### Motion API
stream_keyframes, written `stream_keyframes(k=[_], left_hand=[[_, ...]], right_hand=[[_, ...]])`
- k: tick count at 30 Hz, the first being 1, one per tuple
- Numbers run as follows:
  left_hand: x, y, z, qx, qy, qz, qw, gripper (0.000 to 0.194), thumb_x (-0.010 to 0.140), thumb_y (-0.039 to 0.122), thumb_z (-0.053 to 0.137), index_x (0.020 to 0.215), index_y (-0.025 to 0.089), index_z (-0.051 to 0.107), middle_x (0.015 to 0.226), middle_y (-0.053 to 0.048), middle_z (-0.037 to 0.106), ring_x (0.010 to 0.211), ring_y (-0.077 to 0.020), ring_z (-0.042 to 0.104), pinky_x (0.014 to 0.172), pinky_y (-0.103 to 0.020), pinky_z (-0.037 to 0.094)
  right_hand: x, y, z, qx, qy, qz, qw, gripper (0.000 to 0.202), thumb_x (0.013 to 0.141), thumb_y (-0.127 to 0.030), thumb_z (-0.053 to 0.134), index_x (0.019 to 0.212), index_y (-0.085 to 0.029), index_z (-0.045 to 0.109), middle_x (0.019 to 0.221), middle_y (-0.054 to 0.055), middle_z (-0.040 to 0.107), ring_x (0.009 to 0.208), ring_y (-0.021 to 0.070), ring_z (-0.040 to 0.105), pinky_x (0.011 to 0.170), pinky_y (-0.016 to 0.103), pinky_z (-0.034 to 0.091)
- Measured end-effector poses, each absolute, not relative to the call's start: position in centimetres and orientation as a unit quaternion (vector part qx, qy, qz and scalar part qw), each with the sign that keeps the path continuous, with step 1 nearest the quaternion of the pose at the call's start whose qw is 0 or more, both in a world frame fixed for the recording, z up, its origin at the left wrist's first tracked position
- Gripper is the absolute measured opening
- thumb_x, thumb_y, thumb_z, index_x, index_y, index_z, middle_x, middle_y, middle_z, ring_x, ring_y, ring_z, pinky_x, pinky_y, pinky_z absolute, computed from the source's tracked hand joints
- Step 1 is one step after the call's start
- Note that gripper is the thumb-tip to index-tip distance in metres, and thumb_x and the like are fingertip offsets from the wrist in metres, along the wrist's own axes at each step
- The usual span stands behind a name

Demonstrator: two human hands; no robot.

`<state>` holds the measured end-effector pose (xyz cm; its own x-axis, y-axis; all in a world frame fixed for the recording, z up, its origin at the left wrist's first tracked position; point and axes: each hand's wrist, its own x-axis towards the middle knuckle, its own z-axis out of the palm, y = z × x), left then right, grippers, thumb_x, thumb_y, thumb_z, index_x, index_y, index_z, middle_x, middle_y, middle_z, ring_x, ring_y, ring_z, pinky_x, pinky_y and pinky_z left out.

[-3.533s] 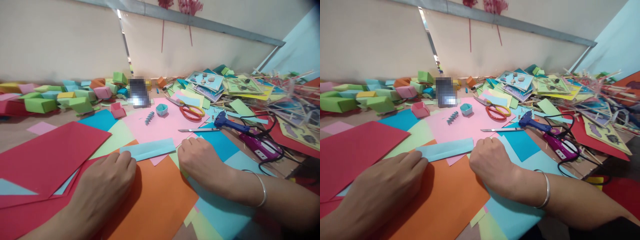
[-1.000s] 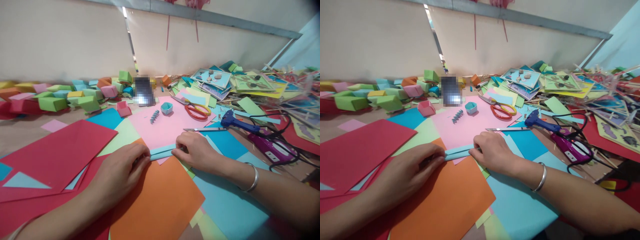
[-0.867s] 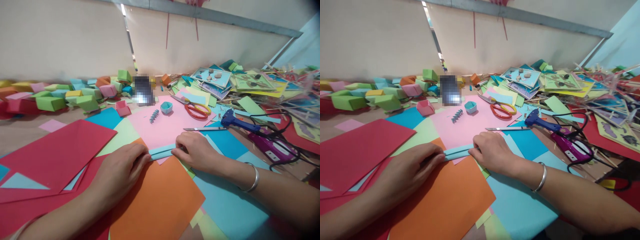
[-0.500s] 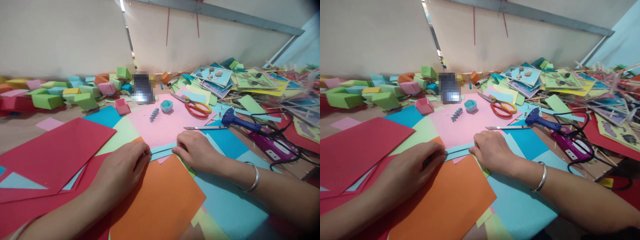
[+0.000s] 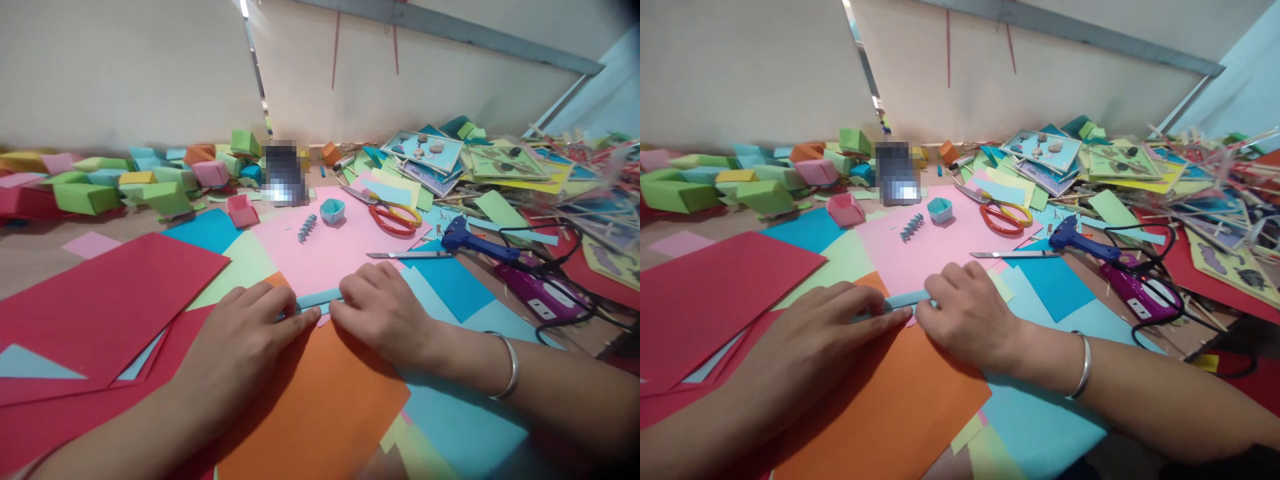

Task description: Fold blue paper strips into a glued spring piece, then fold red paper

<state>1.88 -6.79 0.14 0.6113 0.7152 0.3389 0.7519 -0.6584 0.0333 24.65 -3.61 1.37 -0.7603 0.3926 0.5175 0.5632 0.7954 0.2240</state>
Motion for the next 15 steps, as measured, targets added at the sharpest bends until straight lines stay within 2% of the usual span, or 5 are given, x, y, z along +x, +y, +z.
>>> stream_keyframes(k=[4, 8, 10, 13, 15], left_hand=[[1.9, -6.8, 0.3, -0.902, -0.402, -0.140, 0.067, 0.029, 0.098, 0.016, 0.047, 0.108, 0.026, 0.072, 0.078, -0.004, 0.056, 0.070, -0.0210, 0.046, 0.060, -0.034, 0.028], [2.5, -7.0, 1.3, -0.900, -0.405, -0.137, 0.088, 0.025, 0.097, 0.017, 0.050, 0.105, 0.025, 0.073, 0.077, -0.004, 0.057, 0.071, -0.0220, 0.048, 0.061, -0.035, 0.030], [2.6, -7.0, 1.3, -0.898, -0.408, -0.137, 0.090, 0.023, 0.096, 0.017, 0.053, 0.105, 0.025, 0.072, 0.078, -0.003, 0.057, 0.073, -0.0222, 0.048, 0.062, -0.035, 0.030], [2.3, -6.9, 0.8, -0.901, -0.399, -0.142, 0.091, 0.025, 0.094, 0.015, 0.055, 0.110, 0.027, 0.071, 0.080, -0.003, 0.058, 0.075, -0.0223, 0.049, 0.062, -0.035, 0.030], [2.0, -6.9, 0.5, -0.903, -0.397, -0.141, 0.089, 0.026, 0.094, 0.014, 0.055, 0.110, 0.027, 0.070, 0.080, -0.003, 0.058, 0.075, -0.0222, 0.049, 0.062, -0.035, 0.030]], right_hand=[[24.5, -4.9, 1.8, -0.217, -0.941, -0.194, 0.175, 0.020, 0.090, -0.009, 0.054, 0.076, -0.016, 0.066, 0.070, 0.005, 0.055, 0.072, 0.0208, 0.037, 0.065, 0.037, 0.021], [25.1, -5.9, 2.6, -0.277, -0.934, -0.208, 0.085, 0.021, 0.074, -0.004, 0.058, 0.058, -0.018, 0.061, 0.064, 0.008, 0.053, 0.067, 0.0214, 0.039, 0.063, 0.037, 0.019], [25.5, -6.0, 3.0, -0.295, -0.928, -0.222, 0.056, 0.021, 0.069, -0.003, 0.059, 0.054, -0.018, 0.059, 0.061, 0.008, 0.053, 0.064, 0.0212, 0.039, 0.062, 0.037, 0.018], [26.0, -5.8, 3.5, -0.308, -0.922, -0.230, 0.043, 0.022, 0.067, -0.002, 0.058, 0.053, -0.019, 0.059, 0.059, 0.009, 0.053, 0.062, 0.0212, 0.040, 0.061, 0.036, 0.018], [26.1, -5.5, 3.8, -0.321, -0.913, -0.241, 0.064, 0.024, 0.067, 0.000, 0.057, 0.052, -0.019, 0.057, 0.057, 0.008, 0.052, 0.062, 0.0214, 0.039, 0.061, 0.036, 0.018]])
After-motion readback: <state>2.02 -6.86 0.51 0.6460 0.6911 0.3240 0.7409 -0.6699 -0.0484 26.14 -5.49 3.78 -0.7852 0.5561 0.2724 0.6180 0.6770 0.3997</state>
